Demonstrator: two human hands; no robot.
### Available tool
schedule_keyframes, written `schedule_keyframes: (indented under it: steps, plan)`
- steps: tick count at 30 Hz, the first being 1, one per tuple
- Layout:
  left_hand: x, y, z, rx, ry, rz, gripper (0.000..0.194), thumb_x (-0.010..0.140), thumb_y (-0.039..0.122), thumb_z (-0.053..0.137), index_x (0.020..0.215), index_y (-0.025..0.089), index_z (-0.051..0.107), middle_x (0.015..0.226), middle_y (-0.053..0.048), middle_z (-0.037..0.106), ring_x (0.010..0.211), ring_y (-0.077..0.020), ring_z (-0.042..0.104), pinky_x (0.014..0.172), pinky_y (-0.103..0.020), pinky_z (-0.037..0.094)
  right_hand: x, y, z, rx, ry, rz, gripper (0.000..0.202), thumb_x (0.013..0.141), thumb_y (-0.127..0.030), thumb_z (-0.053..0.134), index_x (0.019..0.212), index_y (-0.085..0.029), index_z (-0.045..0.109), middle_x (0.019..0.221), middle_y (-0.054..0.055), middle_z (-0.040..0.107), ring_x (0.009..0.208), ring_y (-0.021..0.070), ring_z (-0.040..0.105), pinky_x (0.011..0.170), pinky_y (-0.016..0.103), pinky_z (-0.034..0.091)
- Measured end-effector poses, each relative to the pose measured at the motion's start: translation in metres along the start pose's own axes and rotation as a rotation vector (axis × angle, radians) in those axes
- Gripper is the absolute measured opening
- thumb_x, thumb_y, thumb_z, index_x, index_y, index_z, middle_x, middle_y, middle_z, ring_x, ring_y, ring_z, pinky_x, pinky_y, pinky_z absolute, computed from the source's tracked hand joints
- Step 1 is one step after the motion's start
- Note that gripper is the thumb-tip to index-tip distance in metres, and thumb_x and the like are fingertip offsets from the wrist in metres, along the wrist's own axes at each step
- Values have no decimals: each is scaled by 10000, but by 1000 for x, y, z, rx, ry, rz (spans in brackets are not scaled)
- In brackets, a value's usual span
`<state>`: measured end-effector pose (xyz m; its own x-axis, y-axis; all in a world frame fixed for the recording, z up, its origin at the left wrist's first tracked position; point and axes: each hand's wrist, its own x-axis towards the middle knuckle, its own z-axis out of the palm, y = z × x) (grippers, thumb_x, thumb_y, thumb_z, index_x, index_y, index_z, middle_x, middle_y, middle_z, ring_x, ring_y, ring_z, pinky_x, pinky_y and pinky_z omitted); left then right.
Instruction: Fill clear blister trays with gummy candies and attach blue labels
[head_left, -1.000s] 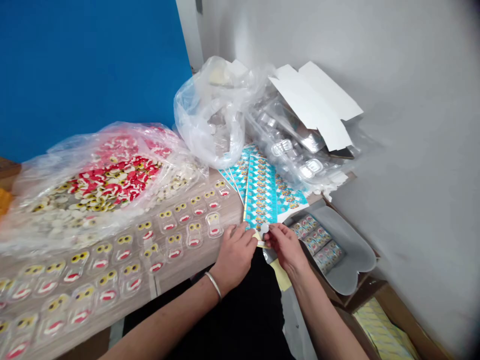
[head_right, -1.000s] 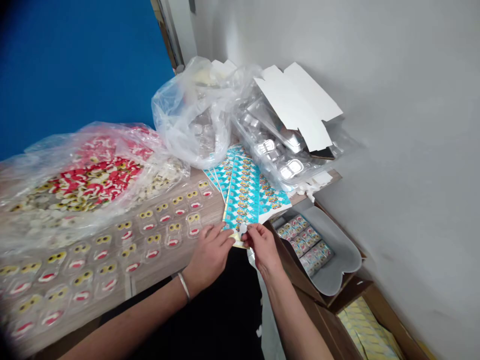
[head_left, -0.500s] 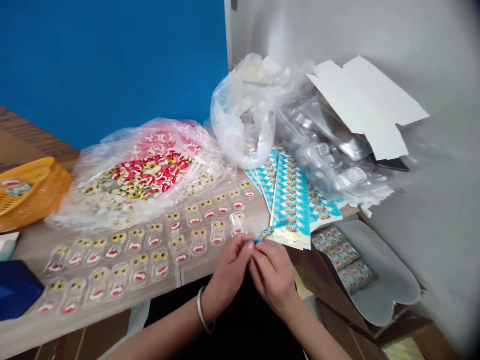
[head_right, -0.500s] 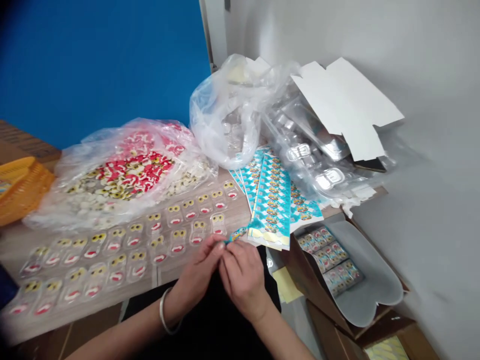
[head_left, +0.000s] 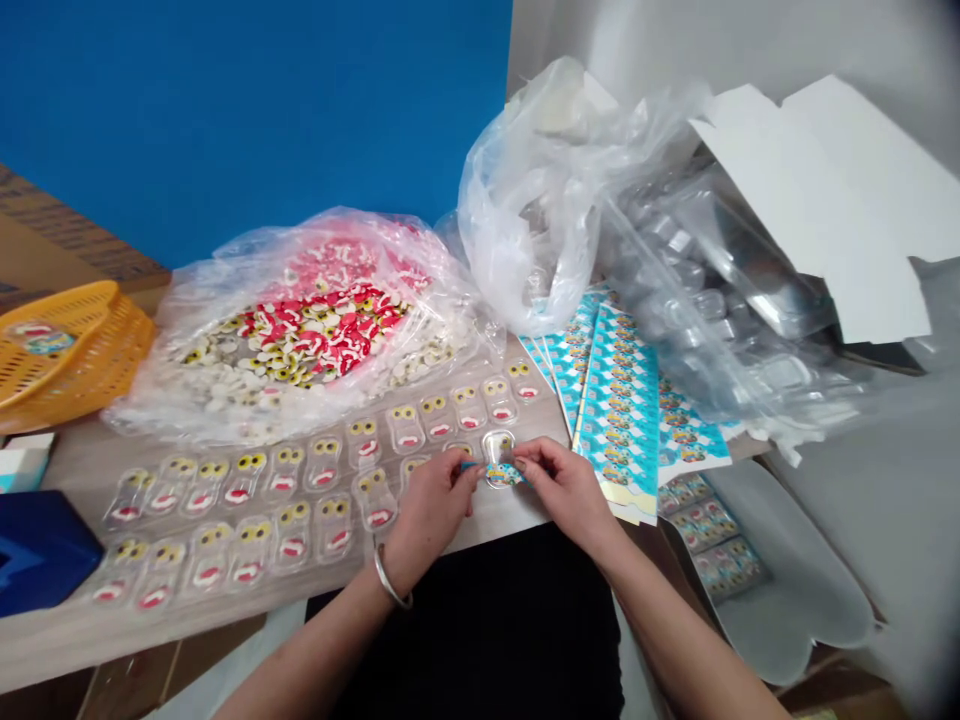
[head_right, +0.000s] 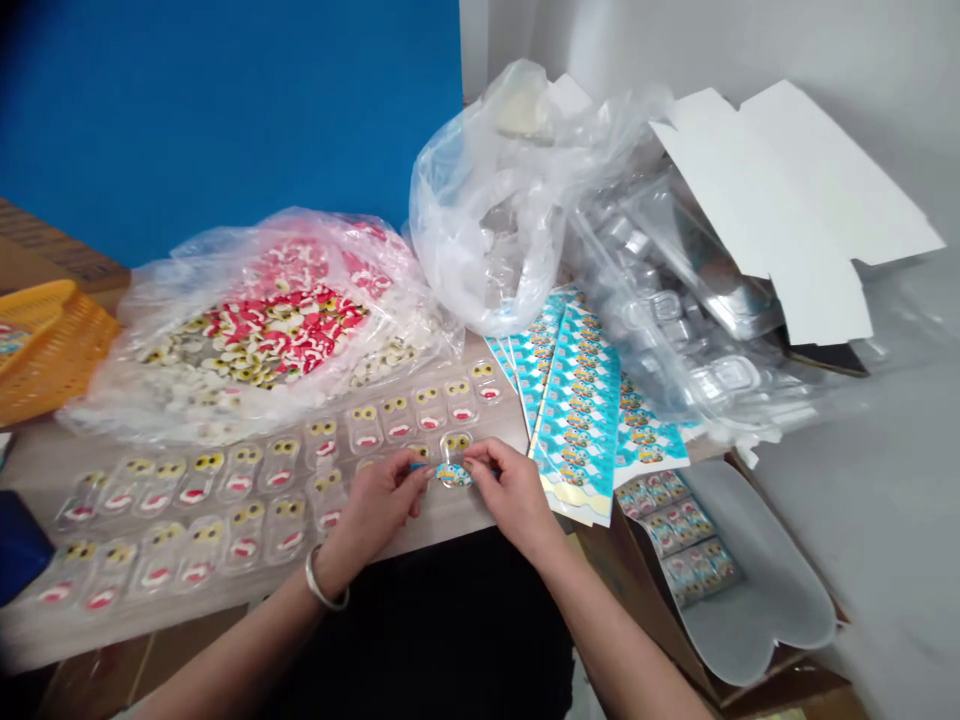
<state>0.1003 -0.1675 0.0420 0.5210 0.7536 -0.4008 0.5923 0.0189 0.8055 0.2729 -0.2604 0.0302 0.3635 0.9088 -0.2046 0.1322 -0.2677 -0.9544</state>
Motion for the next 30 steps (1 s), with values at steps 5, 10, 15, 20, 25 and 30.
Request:
schedule_keyframes:
  steps: [5, 10, 15, 20, 25, 30]
  plan:
    - [7, -1, 6, -64, 67, 40, 227, 872, 352, 584, 1059, 224, 576, 576, 83, 546, 446, -120, 542, 508, -238, 360, 16, 0, -3, 94, -128, 60, 213, 809, -347, 653, 971, -209, 640, 740, -27, 601, 673, 144, 571, 637, 268, 455]
    - [12, 3, 10, 34, 122, 55, 166, 874, 311, 586, 1015, 224, 572, 584, 73, 553, 461, -121, 545, 518, -241, 357, 28, -2, -8, -62, -148, 58, 163, 822, -317, 620, 945, -211, 629, 716, -32, 580, 647, 141, 547, 636, 273, 444]
    - [15, 2, 15, -127, 87, 18, 104, 903, 330, 549, 932, 231, 541, 582, 80, 556, 447, -109, 555, 507, -227, 378, 31, -7, -14, -190, -180, 30, 89, 837, -292, 611, 884, -221, 640, 823, -8, 673, 769, 163, 611, 737, 292, 459]
    - [15, 6, 13, -6, 108, 16, 89, 888, 302, 557, 929, 224, 573, 574, 69, 559, 479, -125, 563, 525, -239, 373, 35, -4, -12, -232, -143, 58, 81, 823, -268, 614, 888, -222, 625, 840, -6, 691, 778, 169, 629, 742, 291, 459]
    - [15, 12, 11, 262, 137, 83, 67, 883, 254, 550, 904, 217, 602, 666, 31, 611, 585, -149, 577, 579, -266, 359, 38, 1, -9, -325, -114, 76, 42, 803, -242, 616, 807, -229, 577, 769, -25, 659, 700, 158, 602, 672, 274, 427]
    - [17, 7, 15, 383, 131, 128, 60, 910, 229, 525, 927, 211, 579, 738, 5, 655, 641, -170, 613, 612, -281, 375, 37, -2, -9, -393, -110, 68, 84, 810, -210, 606, 882, -232, 566, 806, -12, 675, 743, 176, 636, 696, 279, 436]
